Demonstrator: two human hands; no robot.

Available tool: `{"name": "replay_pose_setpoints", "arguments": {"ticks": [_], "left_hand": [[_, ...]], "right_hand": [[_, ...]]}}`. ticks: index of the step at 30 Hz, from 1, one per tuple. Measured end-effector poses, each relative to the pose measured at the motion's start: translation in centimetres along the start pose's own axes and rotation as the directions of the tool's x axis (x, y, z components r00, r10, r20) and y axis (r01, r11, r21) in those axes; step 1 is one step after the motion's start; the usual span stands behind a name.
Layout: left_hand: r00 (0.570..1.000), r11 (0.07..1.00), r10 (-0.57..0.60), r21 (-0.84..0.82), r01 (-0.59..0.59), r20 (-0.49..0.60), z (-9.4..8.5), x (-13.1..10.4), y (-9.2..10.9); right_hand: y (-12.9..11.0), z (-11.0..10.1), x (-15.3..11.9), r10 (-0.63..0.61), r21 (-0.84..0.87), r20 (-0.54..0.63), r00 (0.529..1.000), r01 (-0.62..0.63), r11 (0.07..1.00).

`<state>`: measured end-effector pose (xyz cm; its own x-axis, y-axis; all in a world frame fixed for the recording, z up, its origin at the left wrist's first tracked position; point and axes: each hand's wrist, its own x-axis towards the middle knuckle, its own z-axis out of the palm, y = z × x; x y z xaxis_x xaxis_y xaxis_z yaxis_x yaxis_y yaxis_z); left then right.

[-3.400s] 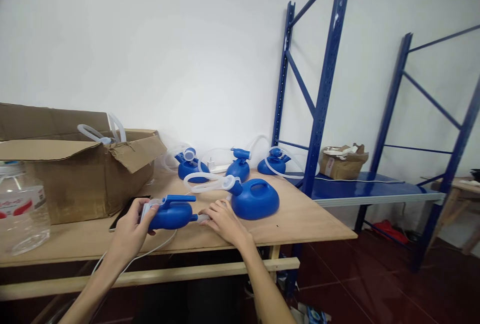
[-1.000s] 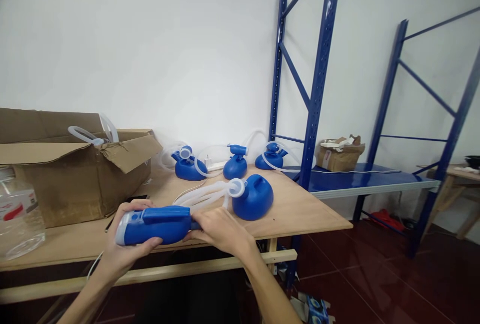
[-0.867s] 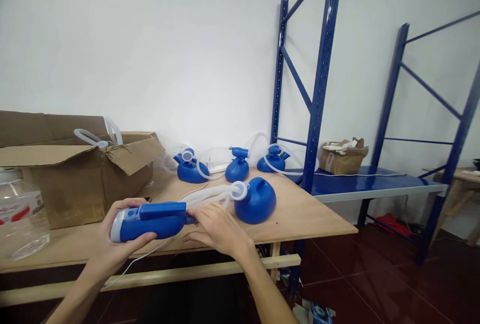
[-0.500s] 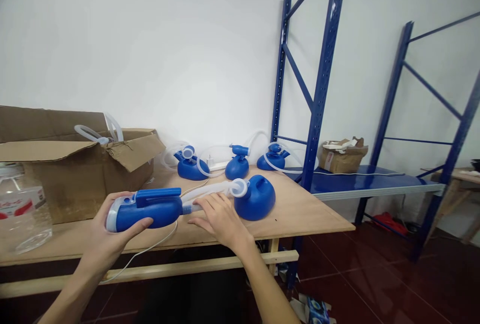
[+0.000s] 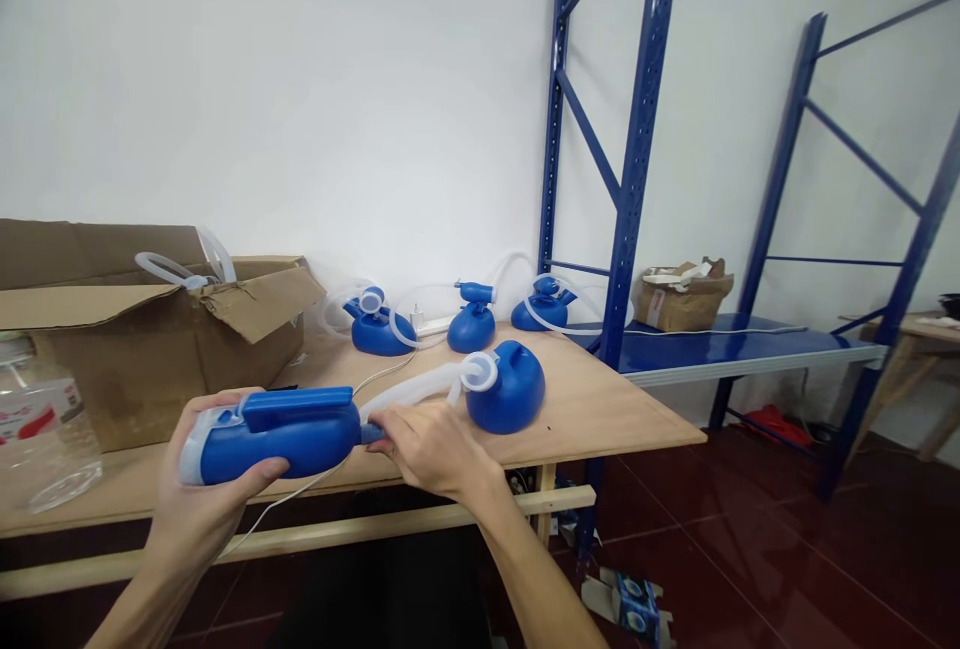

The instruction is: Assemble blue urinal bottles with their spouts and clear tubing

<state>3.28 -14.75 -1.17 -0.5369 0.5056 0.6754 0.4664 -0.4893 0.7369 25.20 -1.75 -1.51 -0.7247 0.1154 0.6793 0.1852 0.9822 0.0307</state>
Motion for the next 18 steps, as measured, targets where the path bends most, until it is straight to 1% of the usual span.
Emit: {"name": "replay_pose_setpoints", "arguments": {"ticks": [3,5,8,11,12,13,14,16,18], "left_hand": [[0.993,0.993,0.118,-0.007,-0.118,-0.02,-0.2,-0.4,0.0],[0.978,0.978,0.208,-0.004,-0.208,-0.019,-0.1,-0.7,0.5],[0.93,0.93,0.367,-0.031,-0.366,0.018,0.2,-0.9,1.6],[0.876,0.88,0.475,-0.037,-0.474,0.084,0.0,-0.7,2.3],[0.867,0.873,0.486,-0.027,-0.486,0.11,-0.1,-0.6,2.3],[0.867,0.876,0.481,-0.017,-0.483,0.131,-0.2,-0.4,2.1],[0.878,0.887,0.457,-0.004,-0.461,0.142,-0.3,-0.3,1.9],[0.929,0.934,0.348,0.039,-0.355,0.123,-0.3,0.0,1.2],[0.976,0.974,0.203,0.091,-0.209,0.075,-0.1,0.2,0.7]], "right_hand": [[-0.5,-0.4,-0.1,-0.009,0.002,-0.002,1.0,0.009,1.0],[-0.6,-0.4,-0.1,-0.017,-0.003,-0.003,1.0,0.017,1.0],[-0.6,0.0,-0.1,-0.036,-0.028,0.024,0.999,0.037,0.999],[-0.7,1.1,0.2,-0.041,-0.077,0.118,0.992,0.05,0.996],[-0.8,1.5,0.3,-0.03,-0.089,0.152,0.988,0.044,0.995],[-0.9,1.9,0.5,-0.013,-0.095,0.172,0.985,0.03,0.995],[-1.0,2.1,0.7,0.002,-0.096,0.175,0.985,0.015,0.995],[-1.0,2.3,0.9,0.006,-0.097,0.112,0.994,0.005,0.995],[-0.8,1.9,0.9,-0.027,-0.111,0.001,1.0,0.027,0.993]]}}
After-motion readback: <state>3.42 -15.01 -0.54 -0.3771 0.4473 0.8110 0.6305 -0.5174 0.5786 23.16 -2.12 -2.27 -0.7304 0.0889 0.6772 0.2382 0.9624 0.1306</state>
